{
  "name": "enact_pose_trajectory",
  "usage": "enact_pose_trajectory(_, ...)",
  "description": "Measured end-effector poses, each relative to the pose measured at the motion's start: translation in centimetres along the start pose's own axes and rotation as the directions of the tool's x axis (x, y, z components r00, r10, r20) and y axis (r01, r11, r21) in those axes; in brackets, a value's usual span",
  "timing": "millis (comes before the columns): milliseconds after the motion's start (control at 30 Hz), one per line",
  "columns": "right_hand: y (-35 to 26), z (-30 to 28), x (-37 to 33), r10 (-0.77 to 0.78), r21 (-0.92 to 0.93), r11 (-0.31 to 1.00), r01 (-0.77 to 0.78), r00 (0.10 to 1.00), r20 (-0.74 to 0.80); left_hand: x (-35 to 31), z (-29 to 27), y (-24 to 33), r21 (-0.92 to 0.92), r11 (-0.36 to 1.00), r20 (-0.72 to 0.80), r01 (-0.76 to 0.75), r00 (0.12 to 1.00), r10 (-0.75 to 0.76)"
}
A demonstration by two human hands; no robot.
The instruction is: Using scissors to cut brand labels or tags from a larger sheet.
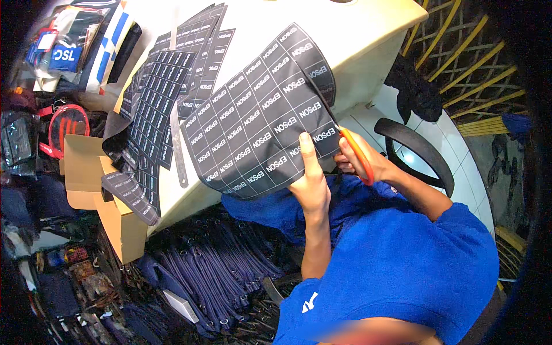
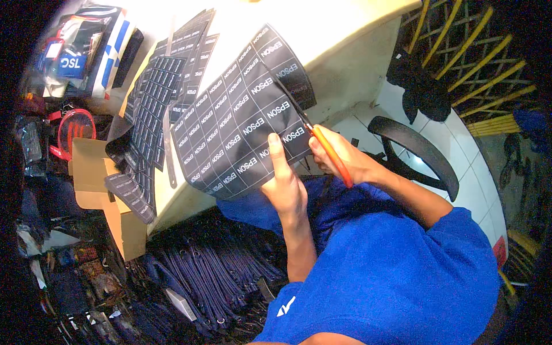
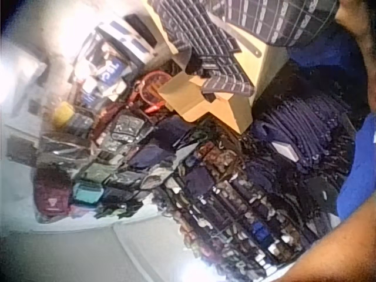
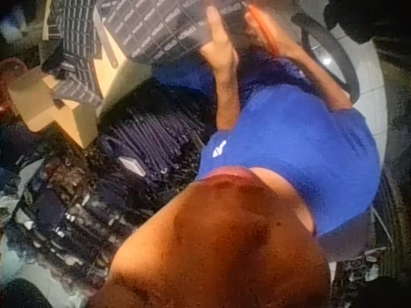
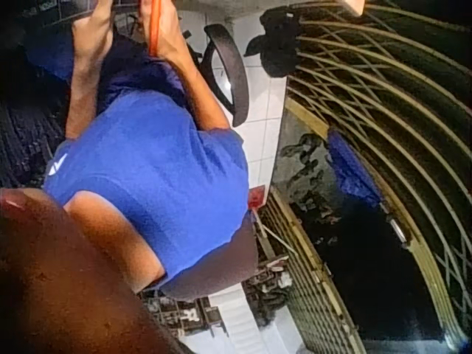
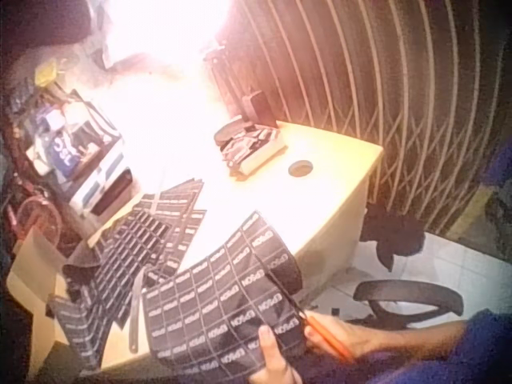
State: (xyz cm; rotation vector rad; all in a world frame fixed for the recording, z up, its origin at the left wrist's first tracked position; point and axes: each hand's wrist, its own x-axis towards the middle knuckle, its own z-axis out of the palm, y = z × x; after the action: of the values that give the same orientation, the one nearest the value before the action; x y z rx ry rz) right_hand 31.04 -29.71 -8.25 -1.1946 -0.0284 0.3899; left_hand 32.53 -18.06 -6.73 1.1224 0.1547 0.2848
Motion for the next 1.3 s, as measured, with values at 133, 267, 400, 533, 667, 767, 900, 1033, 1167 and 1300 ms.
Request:
enact_pose_trajectory(133,0.0,0.0,0.3,-0.001,-0.029,1.000,0.000,1.000,-0.024,-0.3,-0.1,-0.1,0.036,0.999,-0.003,-0.031,1.000,0.031)
enact_pose_trajectory(267,-0.1,-0.1,0.5,0.001,-0.091,0.996,-0.005,0.999,-0.046,-0.7,-0.1,0.1,0.038,0.999,-0.024,0.021,1.000,-0.020)
enact_pose_trajectory(400,-0.8,0.2,0.8,-0.105,-0.254,0.964,0.082,0.991,-0.078,-0.8,0.0,-0.1,0.029,1.000,-0.038,0.006,0.999,-0.005)
enact_pose_trajectory(533,-1.3,0.4,0.7,-0.047,-0.197,0.980,0.035,0.998,-0.053,-0.7,-0.2,-0.4,0.016,1.000,-0.042,0.010,0.999,-0.010)
enact_pose_trajectory(667,-1.0,0.2,0.7,-0.079,-0.272,0.961,0.056,0.994,-0.073,-0.9,0.0,-0.2,0.016,1.000,-0.034,0.025,0.999,-0.024)
enact_pose_trajectory(767,-1.4,0.3,0.7,-0.081,-0.309,0.949,0.055,0.994,-0.070,-0.8,0.0,-0.3,0.007,1.000,-0.039,0.030,0.999,-0.030)
enact_pose_trajectory(900,-0.8,-0.1,0.9,-0.099,-0.300,0.951,0.082,0.994,-0.040,-0.8,-0.4,-0.5,-0.033,0.998,-0.017,0.046,0.999,-0.046)
enact_pose_trajectory(1033,-1.3,-0.1,0.8,-0.014,-0.253,0.967,0.007,1.000,-0.027,-0.8,0.0,-0.4,-0.005,1.000,-0.039,0.016,0.999,-0.016)
enact_pose_trajectory(1167,-0.8,-0.1,0.8,-0.082,-0.286,0.956,0.065,0.995,-0.050,-0.9,0.1,-0.2,0.016,0.999,-0.045,0.028,0.999,-0.028)
enact_pose_trajectory(1300,-1.0,0.1,0.9,-0.079,-0.272,0.960,0.061,0.995,-0.054,-0.9,-0.2,-0.1,0.000,0.999,-0.019,0.052,0.998,-0.052)
